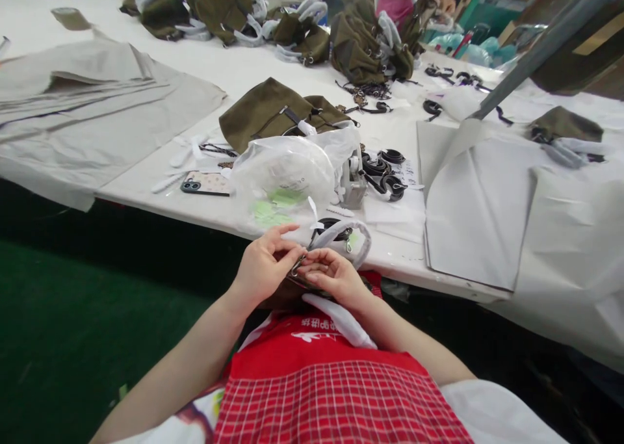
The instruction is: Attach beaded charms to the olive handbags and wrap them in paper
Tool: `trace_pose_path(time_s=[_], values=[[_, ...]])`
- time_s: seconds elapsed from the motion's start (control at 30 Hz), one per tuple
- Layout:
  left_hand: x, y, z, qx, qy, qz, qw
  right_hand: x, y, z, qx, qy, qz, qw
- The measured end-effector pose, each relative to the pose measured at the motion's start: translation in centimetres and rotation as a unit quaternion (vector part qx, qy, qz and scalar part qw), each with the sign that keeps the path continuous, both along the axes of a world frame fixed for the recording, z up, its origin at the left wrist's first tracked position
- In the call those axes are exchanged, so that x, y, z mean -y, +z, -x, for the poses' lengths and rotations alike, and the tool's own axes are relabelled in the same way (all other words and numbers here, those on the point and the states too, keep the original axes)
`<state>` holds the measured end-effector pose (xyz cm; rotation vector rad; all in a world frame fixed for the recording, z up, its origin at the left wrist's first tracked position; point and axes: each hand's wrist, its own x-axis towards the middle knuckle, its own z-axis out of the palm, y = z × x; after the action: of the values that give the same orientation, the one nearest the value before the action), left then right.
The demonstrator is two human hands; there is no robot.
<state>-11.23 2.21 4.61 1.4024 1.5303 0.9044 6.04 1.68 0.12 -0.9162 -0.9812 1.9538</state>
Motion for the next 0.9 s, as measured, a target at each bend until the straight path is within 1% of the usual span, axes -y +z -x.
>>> trace_pose_path(time_s=[0.07, 0.17, 0.27, 0.33, 0.4, 0.47, 0.53, 0.67, 0.8, 0.9], values=[[-0.1, 0.0, 0.1, 0.037, -0.003, 0.029, 0.999, 0.0, -0.1, 0.0, 0.037, -0.025, -0.011, 0.999], [-0.2, -0.1, 0.4, 0.069, -0.016, 0.076, 0.995, 0.1, -0.4, -0.2, 0.119, -0.048, -0.061, 0.990], [-0.1, -0.4, 0.8, 0.082, -0.059, 0.126, 0.987, 0.2, -0.8, -0.7, 0.185, -0.025, -0.132, 0.974], [0.0, -0.6, 1.1, 0.083, -0.094, 0.147, 0.981, 0.2, -1.0, -1.1, 0.209, 0.000, -0.156, 0.965], [0.0, -0.8, 1.2, 0.080, -0.117, 0.146, 0.979, 0.2, -1.1, -1.3, 0.204, 0.016, -0.139, 0.969], [0.0, -0.9, 1.1, 0.079, -0.125, 0.133, 0.980, 0.2, -1.1, -1.3, 0.175, 0.022, -0.096, 0.980], [0.1, -1.0, 0.9, 0.084, -0.112, 0.130, 0.982, 0.2, -1.0, -1.3, 0.131, 0.031, -0.070, 0.988], [0.2, -1.1, 0.7, 0.097, -0.076, 0.143, 0.982, 0.3, -0.8, -1.0, 0.050, 0.034, -0.052, 0.997], [0.2, -1.5, 0.8, 0.097, -0.088, 0.124, 0.984, 0.2, -0.7, -0.9, 0.049, 0.007, 0.005, 0.999], [0.2, -1.6, 0.9, 0.083, -0.110, 0.116, 0.984, 0.2, -0.6, -1.0, 0.070, 0.003, 0.021, 0.997]])
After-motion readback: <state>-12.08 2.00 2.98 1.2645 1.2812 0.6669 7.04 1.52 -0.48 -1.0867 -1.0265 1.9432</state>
